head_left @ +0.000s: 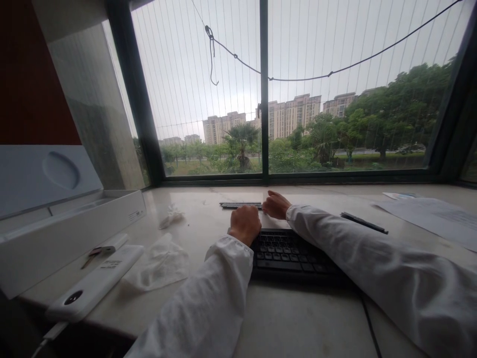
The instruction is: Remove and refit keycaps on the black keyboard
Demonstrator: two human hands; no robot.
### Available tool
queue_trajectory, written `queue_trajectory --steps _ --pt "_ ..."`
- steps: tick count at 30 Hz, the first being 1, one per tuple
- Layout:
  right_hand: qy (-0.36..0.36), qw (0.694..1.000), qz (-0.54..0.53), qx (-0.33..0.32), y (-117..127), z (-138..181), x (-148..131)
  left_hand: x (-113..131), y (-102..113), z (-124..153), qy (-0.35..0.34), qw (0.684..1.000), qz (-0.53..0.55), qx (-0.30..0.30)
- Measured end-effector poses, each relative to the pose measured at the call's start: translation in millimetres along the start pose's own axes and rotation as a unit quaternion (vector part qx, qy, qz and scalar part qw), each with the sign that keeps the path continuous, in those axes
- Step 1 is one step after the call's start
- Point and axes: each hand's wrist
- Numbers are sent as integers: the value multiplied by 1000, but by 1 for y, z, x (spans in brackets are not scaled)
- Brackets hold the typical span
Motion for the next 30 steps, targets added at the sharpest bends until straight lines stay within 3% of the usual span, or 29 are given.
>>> queue_trajectory --steps 13,20,23,26,30 --pt "-34 999 -32 0 -8 -8 3 1 -1 0 -1 1000 0 12" --pt "-57 994 -84 40 6 3 1 1 -1 -1 -4 1000 5 22" --pt "-71 987 -127 62 17 21 6 1 -1 -1 -2 1000 7 29" --pt "-68 956 -269 98 28 54 10 2 1 -1 -7 1000 16 26" --pt "-71 919 -380 77 39 109 9 5 3 0 -27 999 22 31"
Point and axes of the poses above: each hand's wrist, its own z-axis away from the middle knuckle, its own y-axis out of the back of the hand, x = y × z, and after that the axes turned 14 degrees about -x, right-handed
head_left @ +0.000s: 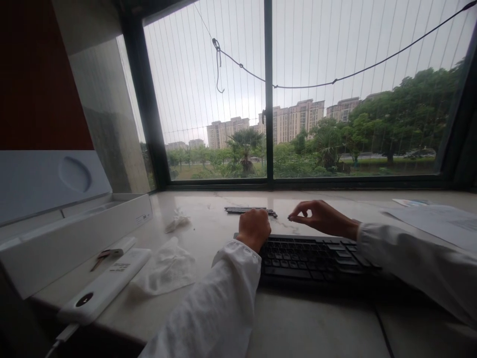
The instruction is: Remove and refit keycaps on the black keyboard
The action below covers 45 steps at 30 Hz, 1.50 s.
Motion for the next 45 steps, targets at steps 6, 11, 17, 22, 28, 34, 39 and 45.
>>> queue_trajectory --steps 6,11,17,22,28,34,39,45 --pt "-62 993 -86 -56 1 66 1 4 -1 2 -39 999 5 12" --pt "-66 992 -95 -58 -2 85 2 6 -4 2 -80 996 -4 25" --pt "-10 988 -127 -84 -8 86 -6 10 -3 4 -136 990 -3 28" --pt "3 989 -132 -64 -14 87 -10 12 -3 6 -147 988 -9 36" --pt "5 994 -98 -54 -17 89 -17 12 -4 6 -146 988 -3 45" --pt "54 995 -41 -77 -11 92 -17 13 -2 7 -130 990 -1 52" --pt "81 993 -4 -85 -7 92 -18 12 -3 7 -140 989 4 47" --pt "124 985 24 -120 -1 94 -20 11 -4 6 -145 988 -1 49"
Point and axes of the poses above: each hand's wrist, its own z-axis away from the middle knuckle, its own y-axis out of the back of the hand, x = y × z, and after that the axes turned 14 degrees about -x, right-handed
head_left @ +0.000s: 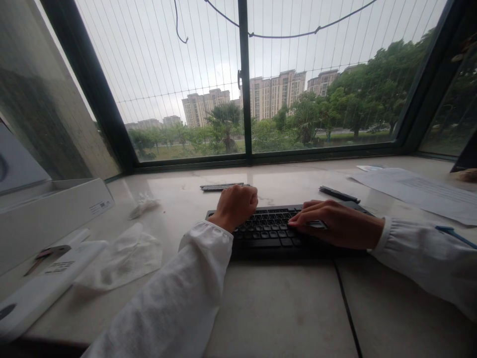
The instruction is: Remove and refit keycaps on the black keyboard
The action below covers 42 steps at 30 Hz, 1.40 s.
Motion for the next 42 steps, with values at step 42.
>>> queue_trajectory --steps 42 --pt "56 991 103 -64 12 -7 -2 3 0 0 -16 1000 4 12"
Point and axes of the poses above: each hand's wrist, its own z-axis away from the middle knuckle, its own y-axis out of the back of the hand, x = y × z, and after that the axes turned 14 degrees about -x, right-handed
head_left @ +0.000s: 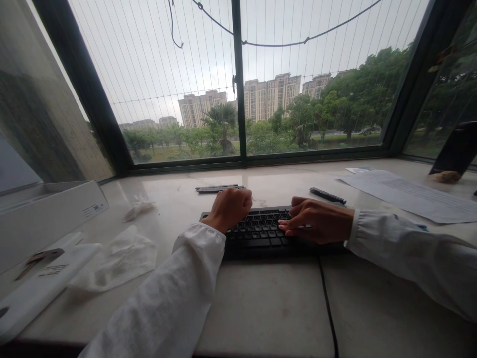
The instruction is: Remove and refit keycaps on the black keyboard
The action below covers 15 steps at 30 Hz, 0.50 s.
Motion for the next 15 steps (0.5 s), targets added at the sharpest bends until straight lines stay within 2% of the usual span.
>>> queue_trajectory --steps 15 --pt "0 1000 16 0 -3 0 0 -3 -1 -1 -20 999 4 26"
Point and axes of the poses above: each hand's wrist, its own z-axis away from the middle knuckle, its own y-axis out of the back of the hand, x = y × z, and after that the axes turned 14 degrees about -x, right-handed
